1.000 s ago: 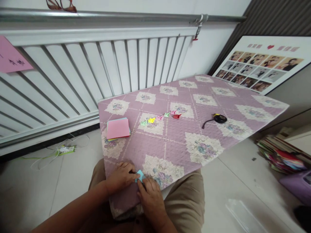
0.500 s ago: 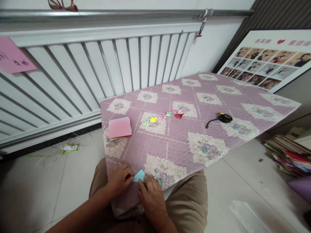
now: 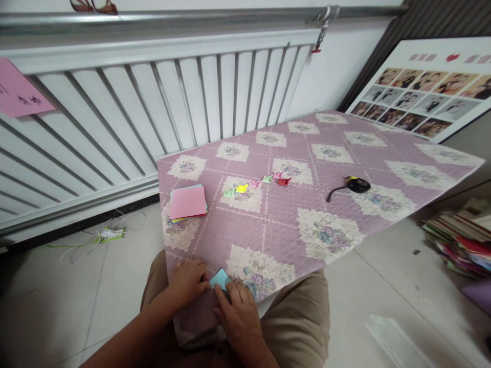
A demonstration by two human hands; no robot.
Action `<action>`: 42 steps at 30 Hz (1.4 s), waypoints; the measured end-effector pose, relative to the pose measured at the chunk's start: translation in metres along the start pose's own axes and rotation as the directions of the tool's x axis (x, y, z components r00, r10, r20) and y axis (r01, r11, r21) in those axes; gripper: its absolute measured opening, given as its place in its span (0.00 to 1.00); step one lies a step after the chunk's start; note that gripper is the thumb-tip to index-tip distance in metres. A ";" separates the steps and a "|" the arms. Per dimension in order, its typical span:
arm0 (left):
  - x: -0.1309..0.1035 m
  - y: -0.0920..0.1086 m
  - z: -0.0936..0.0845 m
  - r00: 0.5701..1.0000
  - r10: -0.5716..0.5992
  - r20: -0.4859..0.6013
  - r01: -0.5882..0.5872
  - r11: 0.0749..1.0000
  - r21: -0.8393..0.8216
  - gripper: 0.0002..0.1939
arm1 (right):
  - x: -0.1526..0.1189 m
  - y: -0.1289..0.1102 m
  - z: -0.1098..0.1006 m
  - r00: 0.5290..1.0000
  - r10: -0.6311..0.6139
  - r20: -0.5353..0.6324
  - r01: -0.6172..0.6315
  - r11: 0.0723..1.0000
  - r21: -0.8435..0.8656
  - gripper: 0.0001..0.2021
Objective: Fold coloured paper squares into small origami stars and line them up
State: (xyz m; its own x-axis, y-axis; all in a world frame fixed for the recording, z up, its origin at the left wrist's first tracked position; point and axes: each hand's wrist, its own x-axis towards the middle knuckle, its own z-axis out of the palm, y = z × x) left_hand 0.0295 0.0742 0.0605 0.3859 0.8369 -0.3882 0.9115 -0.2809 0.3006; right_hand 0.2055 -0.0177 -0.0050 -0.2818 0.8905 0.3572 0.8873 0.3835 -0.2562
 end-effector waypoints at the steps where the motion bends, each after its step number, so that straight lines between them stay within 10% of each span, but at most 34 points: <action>1: 0.002 -0.001 -0.001 1.000 0.014 0.010 -0.014 1.000 0.009 0.06 | 0.000 0.000 0.001 1.000 0.004 -0.010 -0.004 1.000 0.004 0.21; 14: -0.002 0.000 0.000 0.995 0.104 -0.009 -0.102 0.985 0.136 0.06 | 0.000 0.007 -0.001 0.999 -0.035 -0.020 0.036 0.999 0.019 0.13; 17: -0.013 0.005 0.017 0.981 0.185 -0.054 -0.174 0.971 0.165 0.08 | -0.001 0.005 0.000 1.000 -0.017 0.002 0.017 1.000 0.018 0.14; 22: -0.027 0.006 0.066 0.843 0.464 -0.273 -0.405 0.881 0.245 0.16 | -0.004 0.002 0.007 1.000 0.016 -0.010 -0.016 1.000 0.016 0.11; 32: -0.040 0.009 0.080 0.839 0.423 -0.341 -0.340 0.899 0.277 0.28 | -0.027 0.020 -0.009 0.988 -0.149 0.039 0.153 0.977 -0.149 0.22; 42: -0.043 0.013 0.080 0.841 0.398 -0.366 -0.313 0.910 0.271 0.29 | 0.034 0.024 -0.015 0.971 0.211 0.113 -0.211 0.977 -0.017 0.17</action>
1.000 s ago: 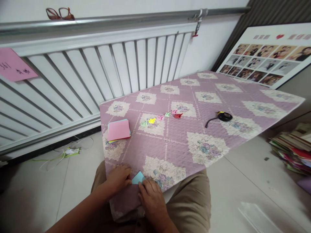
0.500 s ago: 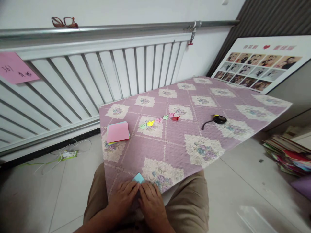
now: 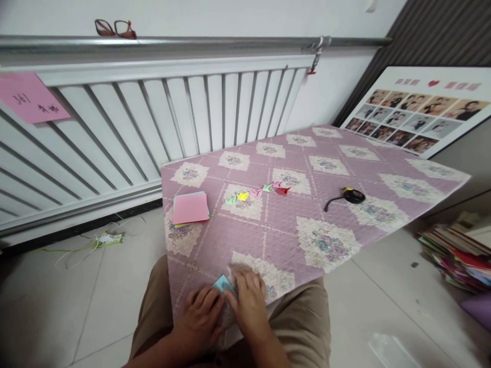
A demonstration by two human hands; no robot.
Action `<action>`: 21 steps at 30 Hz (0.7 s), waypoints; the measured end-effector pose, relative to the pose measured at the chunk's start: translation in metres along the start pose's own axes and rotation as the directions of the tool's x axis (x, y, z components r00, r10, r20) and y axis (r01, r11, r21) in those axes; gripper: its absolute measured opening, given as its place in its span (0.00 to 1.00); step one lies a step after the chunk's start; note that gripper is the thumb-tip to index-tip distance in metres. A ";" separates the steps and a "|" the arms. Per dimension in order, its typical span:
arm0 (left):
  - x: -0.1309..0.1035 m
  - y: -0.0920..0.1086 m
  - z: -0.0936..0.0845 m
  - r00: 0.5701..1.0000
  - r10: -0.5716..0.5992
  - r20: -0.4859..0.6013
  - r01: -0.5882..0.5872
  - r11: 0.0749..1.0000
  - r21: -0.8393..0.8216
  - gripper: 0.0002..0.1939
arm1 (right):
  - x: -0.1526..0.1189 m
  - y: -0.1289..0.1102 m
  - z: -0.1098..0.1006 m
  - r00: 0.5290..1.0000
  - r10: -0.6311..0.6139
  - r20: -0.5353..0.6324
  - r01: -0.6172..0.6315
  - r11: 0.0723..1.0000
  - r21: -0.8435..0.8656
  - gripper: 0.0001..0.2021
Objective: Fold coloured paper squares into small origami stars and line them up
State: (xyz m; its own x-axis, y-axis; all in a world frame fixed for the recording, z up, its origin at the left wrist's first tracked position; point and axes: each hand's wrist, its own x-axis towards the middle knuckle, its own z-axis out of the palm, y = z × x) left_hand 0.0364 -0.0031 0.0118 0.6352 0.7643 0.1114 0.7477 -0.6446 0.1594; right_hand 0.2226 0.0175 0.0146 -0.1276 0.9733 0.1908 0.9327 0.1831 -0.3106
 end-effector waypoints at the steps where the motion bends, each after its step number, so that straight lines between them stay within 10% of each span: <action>1: 0.000 0.000 0.000 1.000 -0.009 0.008 0.010 1.000 -0.009 0.29 | 0.009 -0.003 0.000 1.000 0.010 0.001 -0.010 1.000 -0.001 0.23; 10: 0.001 -0.001 -0.003 0.992 -0.032 0.119 0.046 0.991 -0.125 0.29 | 0.037 -0.003 0.006 0.988 0.059 0.145 -0.046 0.995 -0.088 0.33; 21: 0.000 0.001 -0.005 0.991 -0.070 0.112 0.090 0.978 -0.187 0.30 | 0.040 -0.010 0.009 0.995 0.093 0.047 -0.085 0.986 -0.142 0.26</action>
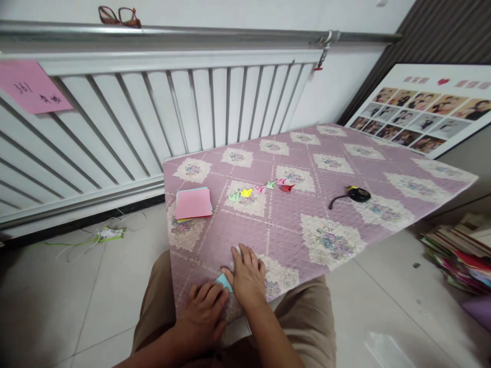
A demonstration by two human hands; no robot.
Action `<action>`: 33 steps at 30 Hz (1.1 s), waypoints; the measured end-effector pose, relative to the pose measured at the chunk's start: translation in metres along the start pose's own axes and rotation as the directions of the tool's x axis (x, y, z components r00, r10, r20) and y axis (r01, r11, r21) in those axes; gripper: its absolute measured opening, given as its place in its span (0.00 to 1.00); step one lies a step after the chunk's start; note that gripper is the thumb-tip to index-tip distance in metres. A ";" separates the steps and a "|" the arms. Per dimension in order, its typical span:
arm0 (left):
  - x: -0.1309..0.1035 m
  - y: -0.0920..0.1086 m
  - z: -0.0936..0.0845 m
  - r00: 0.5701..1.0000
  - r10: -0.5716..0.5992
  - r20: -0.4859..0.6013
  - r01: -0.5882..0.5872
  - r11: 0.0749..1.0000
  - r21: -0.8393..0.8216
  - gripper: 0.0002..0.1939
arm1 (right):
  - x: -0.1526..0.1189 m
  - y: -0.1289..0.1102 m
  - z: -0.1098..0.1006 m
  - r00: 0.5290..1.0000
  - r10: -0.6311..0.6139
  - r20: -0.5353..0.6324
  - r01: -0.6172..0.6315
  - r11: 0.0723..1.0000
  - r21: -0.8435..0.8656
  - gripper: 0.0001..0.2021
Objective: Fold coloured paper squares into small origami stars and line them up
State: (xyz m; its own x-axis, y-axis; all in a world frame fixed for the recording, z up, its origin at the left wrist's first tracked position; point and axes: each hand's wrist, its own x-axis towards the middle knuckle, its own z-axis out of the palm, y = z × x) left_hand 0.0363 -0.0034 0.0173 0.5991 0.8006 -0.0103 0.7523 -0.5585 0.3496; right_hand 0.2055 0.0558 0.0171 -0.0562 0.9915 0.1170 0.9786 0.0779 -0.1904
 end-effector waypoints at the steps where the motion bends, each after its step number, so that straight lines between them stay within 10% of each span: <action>1: 0.000 0.000 0.000 1.000 -0.004 -0.001 0.004 1.000 -0.005 0.30 | 0.000 -0.001 0.000 1.000 0.000 -0.013 0.000 1.000 0.001 0.26; 11: -0.001 0.001 0.001 1.000 -0.007 0.007 0.006 1.000 0.025 0.31 | 0.002 0.017 0.001 0.974 0.002 -0.227 0.062 0.960 0.273 0.16; 18: 0.000 0.003 -0.004 0.999 -0.015 0.038 0.014 1.000 0.016 0.28 | -0.033 0.002 -0.009 0.955 -0.255 -0.153 0.295 0.880 0.371 0.10; 33: -0.020 -0.009 0.005 0.984 -0.168 -0.051 0.174 0.975 0.140 0.28 | -0.039 0.000 0.001 0.962 -0.266 -0.066 0.274 0.921 0.276 0.04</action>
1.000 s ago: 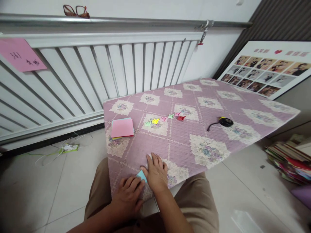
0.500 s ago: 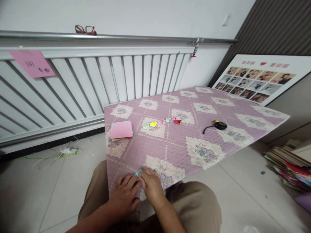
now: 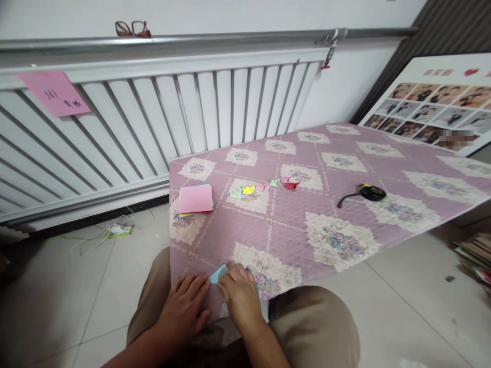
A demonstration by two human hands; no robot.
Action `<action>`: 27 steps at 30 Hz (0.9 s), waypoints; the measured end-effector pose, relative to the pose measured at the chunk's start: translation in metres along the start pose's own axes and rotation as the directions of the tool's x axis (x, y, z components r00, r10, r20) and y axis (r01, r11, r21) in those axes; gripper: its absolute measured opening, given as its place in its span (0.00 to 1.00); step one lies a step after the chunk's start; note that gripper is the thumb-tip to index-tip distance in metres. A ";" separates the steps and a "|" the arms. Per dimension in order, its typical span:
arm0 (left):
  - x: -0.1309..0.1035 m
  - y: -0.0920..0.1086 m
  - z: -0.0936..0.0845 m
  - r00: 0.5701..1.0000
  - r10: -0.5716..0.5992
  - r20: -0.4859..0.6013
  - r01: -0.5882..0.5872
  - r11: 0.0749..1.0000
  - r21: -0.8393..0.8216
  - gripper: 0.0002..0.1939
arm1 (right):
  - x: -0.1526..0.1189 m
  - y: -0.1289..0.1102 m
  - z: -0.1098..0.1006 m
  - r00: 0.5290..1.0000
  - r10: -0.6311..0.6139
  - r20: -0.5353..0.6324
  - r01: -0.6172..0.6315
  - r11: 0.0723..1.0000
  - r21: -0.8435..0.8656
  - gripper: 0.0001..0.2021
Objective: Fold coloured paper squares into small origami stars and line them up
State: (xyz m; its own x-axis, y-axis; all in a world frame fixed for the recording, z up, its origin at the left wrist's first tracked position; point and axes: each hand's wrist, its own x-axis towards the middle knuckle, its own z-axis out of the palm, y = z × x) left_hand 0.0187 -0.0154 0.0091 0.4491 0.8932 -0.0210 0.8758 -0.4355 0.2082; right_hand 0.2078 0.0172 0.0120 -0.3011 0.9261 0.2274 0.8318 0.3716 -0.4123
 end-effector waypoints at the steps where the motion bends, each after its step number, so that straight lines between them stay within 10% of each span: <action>1: 0.000 0.000 0.001 1.000 -0.010 0.004 0.010 1.000 0.003 0.29 | 0.000 0.001 0.001 1.000 0.002 0.004 -0.002 1.000 0.006 0.04; 15: 0.028 -0.006 -0.027 0.994 -0.107 -0.003 0.106 0.986 -0.132 0.08 | 0.012 0.007 -0.013 0.992 -0.011 0.129 -0.002 0.994 0.105 0.08; 27: 0.050 -0.018 -0.023 0.999 0.039 0.021 -0.034 0.979 -0.201 0.07 | 0.016 0.009 -0.011 0.990 -0.033 0.140 0.008 0.984 0.178 0.08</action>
State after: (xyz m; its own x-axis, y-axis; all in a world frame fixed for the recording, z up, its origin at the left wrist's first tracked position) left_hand 0.0213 0.0395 0.0271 0.4865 0.8731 -0.0332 0.8065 -0.4341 0.4014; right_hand 0.2154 0.0343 0.0215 -0.3907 0.9132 0.1156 0.7329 0.3846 -0.5612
